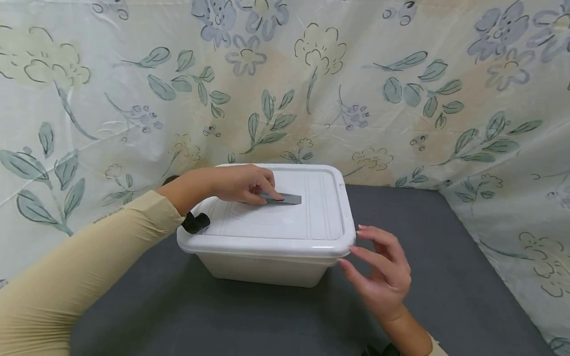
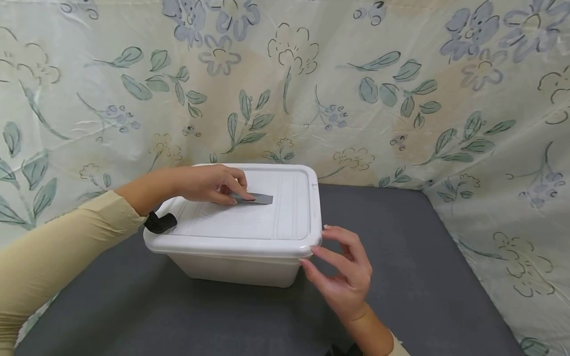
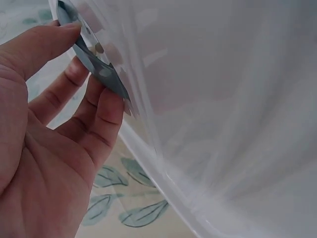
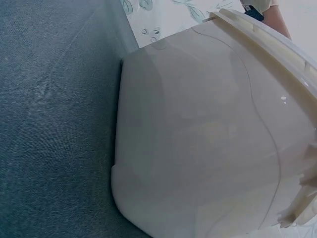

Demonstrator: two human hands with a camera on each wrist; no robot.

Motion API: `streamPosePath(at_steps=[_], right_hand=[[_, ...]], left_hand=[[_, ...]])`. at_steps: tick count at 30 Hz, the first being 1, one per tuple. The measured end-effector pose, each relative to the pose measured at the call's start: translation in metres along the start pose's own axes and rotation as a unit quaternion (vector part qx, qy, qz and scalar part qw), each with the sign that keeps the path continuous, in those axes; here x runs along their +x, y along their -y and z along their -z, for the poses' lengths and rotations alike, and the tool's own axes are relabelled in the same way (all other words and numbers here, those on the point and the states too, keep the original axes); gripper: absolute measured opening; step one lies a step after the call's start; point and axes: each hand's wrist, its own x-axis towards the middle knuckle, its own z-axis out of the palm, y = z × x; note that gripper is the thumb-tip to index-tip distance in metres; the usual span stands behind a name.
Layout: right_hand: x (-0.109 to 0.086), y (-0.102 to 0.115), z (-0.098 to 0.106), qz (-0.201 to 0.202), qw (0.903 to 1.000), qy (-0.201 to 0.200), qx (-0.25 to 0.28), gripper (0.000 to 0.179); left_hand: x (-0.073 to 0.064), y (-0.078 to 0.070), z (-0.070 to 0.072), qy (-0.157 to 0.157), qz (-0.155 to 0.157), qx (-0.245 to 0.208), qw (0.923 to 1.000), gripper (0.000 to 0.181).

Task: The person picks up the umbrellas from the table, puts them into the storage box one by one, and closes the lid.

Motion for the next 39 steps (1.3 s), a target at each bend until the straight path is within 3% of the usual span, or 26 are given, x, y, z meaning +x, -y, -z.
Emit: streamPosePath(at_steps=[8,28,39], right_hand=[[0.001,0.002,-0.003,-0.042,0.9959,0.068,-0.043,0.026],[-0.010,-0.001,-0.005,-0.055,0.9870,0.102,-0.111,0.023],[-0.020,-0.002,-0.005,-0.055,0.9823,0.112,-0.141,0.024]], left_hand=[[0.005,0.000,-0.002,0.008,0.004,0.015,0.9999,0.037],[0.004,0.001,-0.011,0.014,0.029,0.050,0.9982,0.039],[0.001,0.004,-0.014,0.017,0.030,0.037,0.9987,0.039]])
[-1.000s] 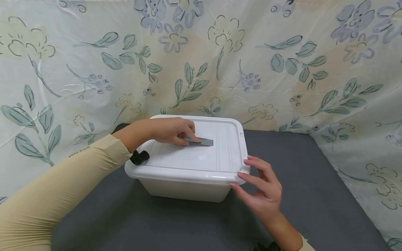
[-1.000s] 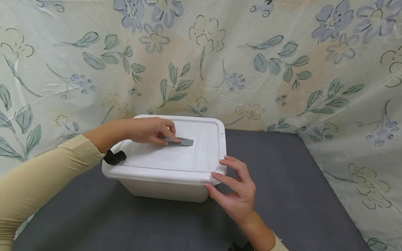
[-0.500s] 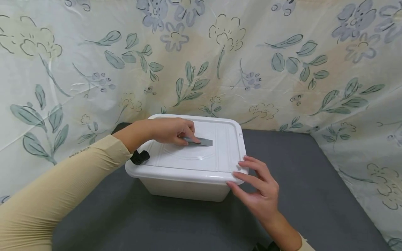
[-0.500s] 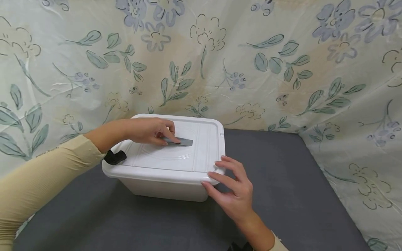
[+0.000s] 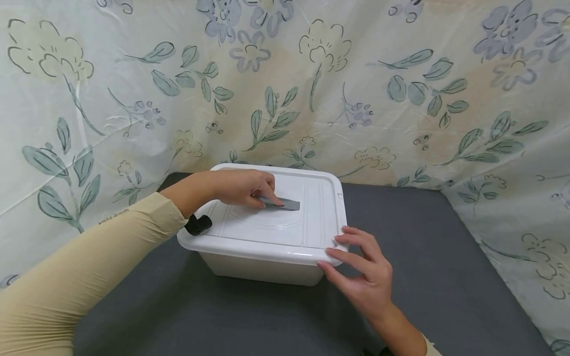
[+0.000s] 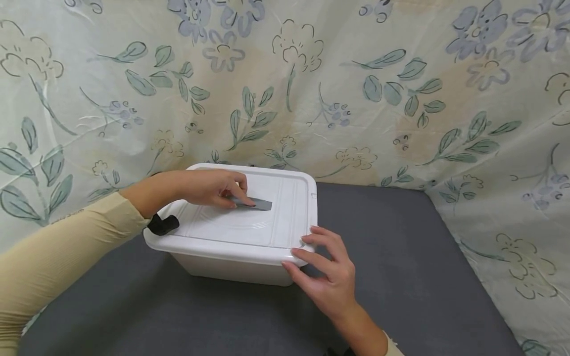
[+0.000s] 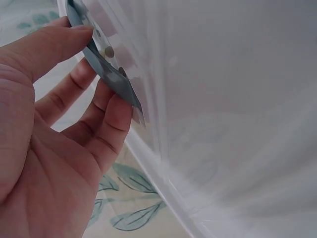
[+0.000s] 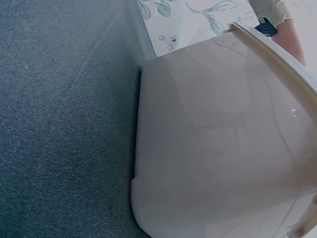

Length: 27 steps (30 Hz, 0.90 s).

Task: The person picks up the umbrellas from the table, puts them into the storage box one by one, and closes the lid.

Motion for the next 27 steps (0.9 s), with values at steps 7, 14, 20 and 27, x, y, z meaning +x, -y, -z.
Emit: streamPosePath(at_steps=[7,14,20,27], right_hand=[[-0.0008,-0.0001,-0.0009,0.001,1.0000,-0.003,0.003,0.024],[-0.0008,-0.0004,-0.0017,0.004,0.9999,-0.010,0.000,0.023],[-0.0020,-0.0007,-0.0026,0.001,0.9999,-0.012,0.001,0.023],[-0.0029,-0.0005,-0.0027,-0.005,0.9999,-0.013,0.003,0.024]], left_hand=[[0.0005,0.0037,0.0021,0.008,0.005,-0.046,0.9989,0.039],[0.0025,0.0045,0.0035,0.015,0.009,-0.065,0.9978,0.038],[0.0035,0.0067,0.0034,0.021,0.009,-0.068,0.9974,0.039],[0.0008,0.0071,0.0035,0.010,0.014,-0.065,0.9977,0.041]])
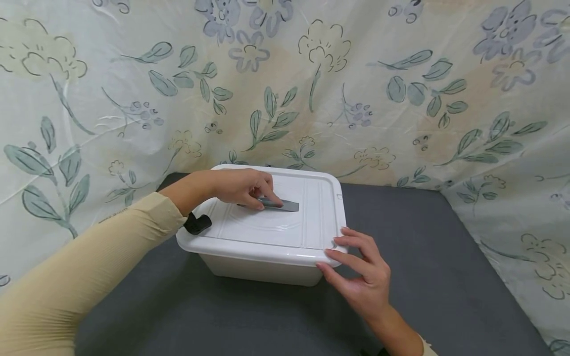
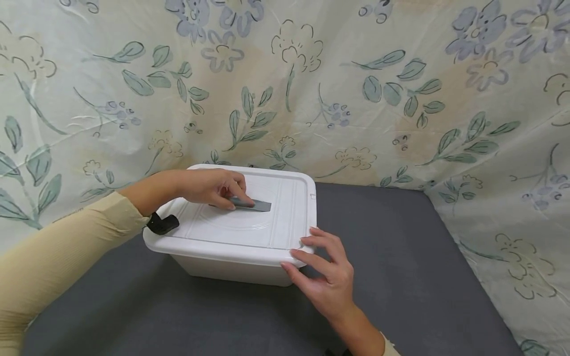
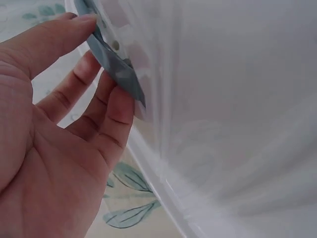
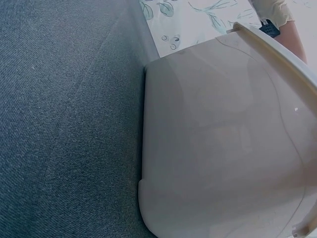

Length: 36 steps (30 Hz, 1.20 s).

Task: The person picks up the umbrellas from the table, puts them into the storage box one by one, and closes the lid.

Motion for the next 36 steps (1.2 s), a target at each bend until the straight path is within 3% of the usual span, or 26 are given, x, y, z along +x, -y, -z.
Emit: streamPosePath(at_steps=[12,20,25,29,33,36], right_hand=[[-0.001,0.001,0.002,0.008,0.9999,-0.006,0.011,0.023],[-0.003,0.000,0.004,0.004,1.0000,0.002,0.007,0.024],[0.000,0.000,0.006,-0.004,0.9999,0.009,0.011,0.024],[0.001,-0.001,0.006,-0.010,0.9998,0.012,0.015,0.024],[0.003,-0.002,0.007,-0.015,0.9997,0.013,0.018,0.024],[0.004,-0.003,0.007,-0.019,0.9996,0.013,0.018,0.025]], left_hand=[[-0.023,-0.005,0.002,-0.065,0.026,0.029,0.9971,0.041],[-0.051,-0.007,0.001,-0.116,0.054,0.065,0.9897,0.042],[-0.067,-0.003,-0.003,-0.166,0.073,0.101,0.9782,0.043],[-0.080,-0.003,-0.012,-0.202,0.109,0.142,0.9630,0.046],[-0.088,0.000,-0.026,-0.215,0.138,0.192,0.9477,0.049],[-0.091,0.004,-0.035,-0.208,0.167,0.200,0.9427,0.052]])
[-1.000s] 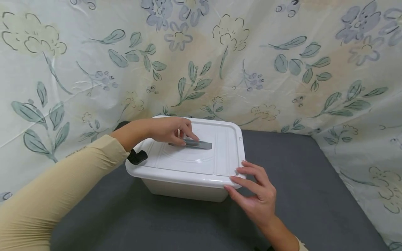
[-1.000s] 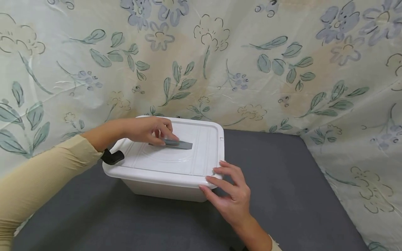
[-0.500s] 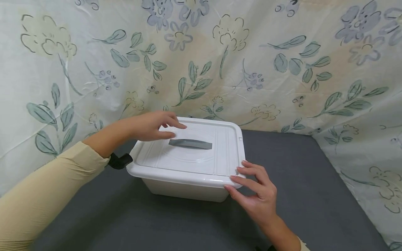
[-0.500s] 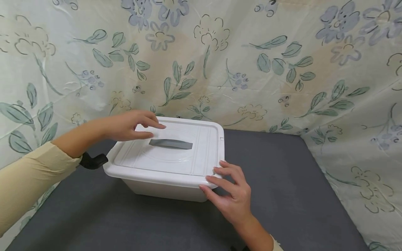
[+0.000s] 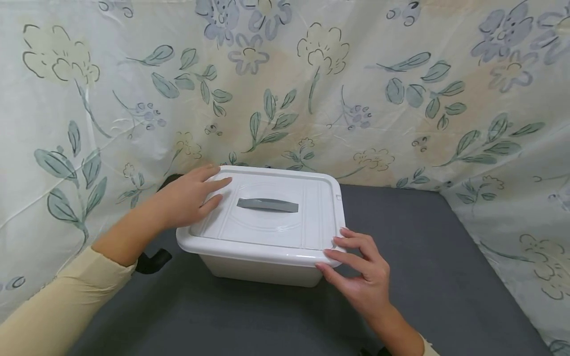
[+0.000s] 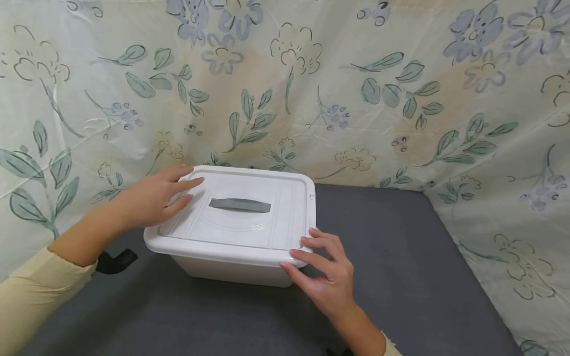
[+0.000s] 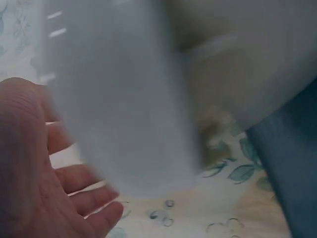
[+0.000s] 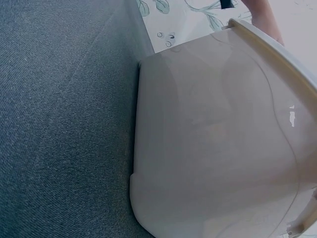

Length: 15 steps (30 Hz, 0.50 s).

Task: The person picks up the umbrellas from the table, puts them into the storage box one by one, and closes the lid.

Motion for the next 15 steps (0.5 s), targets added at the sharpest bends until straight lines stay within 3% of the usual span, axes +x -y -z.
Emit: streamPosePath(at_steps=[5,15], right_hand=[[-0.001,0.000,0.000,-0.005,1.0000,0.003,-0.001,0.025],[-0.001,0.000,0.000,-0.006,1.0000,0.001,-0.001,0.025]], left_hand=[[-0.007,0.008,-0.014,0.021,0.042,-0.017,0.9988,0.064],[-0.006,0.010,-0.029,0.039,0.064,-0.034,0.9966,0.073]])
